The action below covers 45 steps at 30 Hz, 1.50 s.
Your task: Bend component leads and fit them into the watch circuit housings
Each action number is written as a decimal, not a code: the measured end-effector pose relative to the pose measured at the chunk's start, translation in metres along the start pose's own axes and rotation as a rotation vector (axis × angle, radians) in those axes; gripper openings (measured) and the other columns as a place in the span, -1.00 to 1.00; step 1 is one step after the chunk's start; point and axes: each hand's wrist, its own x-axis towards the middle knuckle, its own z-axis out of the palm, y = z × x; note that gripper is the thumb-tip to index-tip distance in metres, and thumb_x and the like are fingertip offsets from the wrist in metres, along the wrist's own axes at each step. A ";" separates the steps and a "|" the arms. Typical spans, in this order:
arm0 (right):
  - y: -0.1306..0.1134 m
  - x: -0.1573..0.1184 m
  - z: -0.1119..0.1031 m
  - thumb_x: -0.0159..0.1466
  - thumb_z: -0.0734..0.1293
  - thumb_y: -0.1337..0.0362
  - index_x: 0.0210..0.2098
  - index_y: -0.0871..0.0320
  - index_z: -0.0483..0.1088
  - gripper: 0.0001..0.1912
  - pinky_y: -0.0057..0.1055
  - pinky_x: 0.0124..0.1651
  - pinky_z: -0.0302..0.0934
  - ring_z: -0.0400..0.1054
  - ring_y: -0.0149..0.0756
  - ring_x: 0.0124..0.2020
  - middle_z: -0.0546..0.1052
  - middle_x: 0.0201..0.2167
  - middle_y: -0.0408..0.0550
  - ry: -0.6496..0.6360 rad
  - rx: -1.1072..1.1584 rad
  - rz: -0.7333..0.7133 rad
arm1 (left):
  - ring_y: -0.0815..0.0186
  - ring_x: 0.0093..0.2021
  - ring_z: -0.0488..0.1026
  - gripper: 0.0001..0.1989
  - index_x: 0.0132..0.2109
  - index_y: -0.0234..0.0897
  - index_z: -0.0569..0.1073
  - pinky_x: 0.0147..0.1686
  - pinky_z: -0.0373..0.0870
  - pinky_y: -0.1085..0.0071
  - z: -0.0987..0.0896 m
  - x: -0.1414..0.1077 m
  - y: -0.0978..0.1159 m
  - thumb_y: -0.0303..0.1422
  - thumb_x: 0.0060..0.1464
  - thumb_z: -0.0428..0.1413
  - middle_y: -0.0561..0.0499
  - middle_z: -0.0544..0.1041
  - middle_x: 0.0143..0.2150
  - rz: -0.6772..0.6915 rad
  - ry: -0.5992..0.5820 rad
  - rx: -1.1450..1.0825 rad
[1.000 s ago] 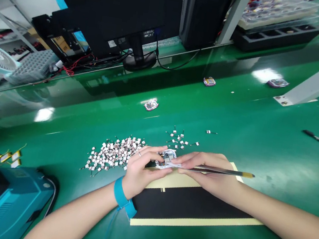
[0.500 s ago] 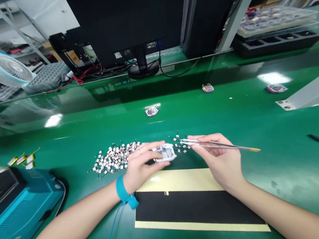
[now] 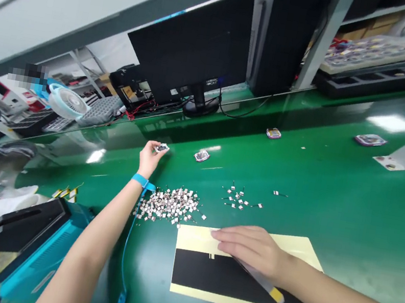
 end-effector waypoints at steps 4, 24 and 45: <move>0.003 -0.002 0.003 0.24 0.16 0.44 -0.22 0.26 0.35 -0.83 -0.41 -0.24 0.37 0.41 -0.27 -0.21 0.52 -0.26 0.04 0.016 0.031 0.010 | 0.24 -0.27 0.48 -0.73 -0.31 -0.37 0.35 -0.21 0.39 0.30 -0.007 0.012 -0.019 -0.52 -0.25 0.21 -0.08 0.53 -0.32 -0.059 -0.115 0.156; 0.009 -0.006 0.008 0.18 0.22 0.46 -0.27 0.16 0.37 -0.83 -0.43 -0.10 0.32 0.39 -0.32 -0.16 0.51 -0.24 -0.03 0.009 0.239 0.227 | 0.05 -0.10 0.42 -0.60 -0.16 -0.32 0.34 -0.09 0.29 0.12 0.066 -0.014 0.063 -0.54 -0.23 0.21 -0.16 0.51 -0.22 0.117 -0.364 0.123; 0.014 0.005 -0.003 0.04 0.38 0.46 -0.38 0.16 0.32 -0.82 -0.38 -0.16 0.35 0.42 -0.34 -0.24 0.52 -0.35 -0.07 0.309 0.560 0.734 | 0.25 -0.15 0.45 -0.62 -0.07 -0.27 0.30 -0.19 0.43 0.36 0.013 -0.167 0.089 -0.37 -0.08 0.16 -0.09 0.47 -0.14 0.371 -0.516 -0.283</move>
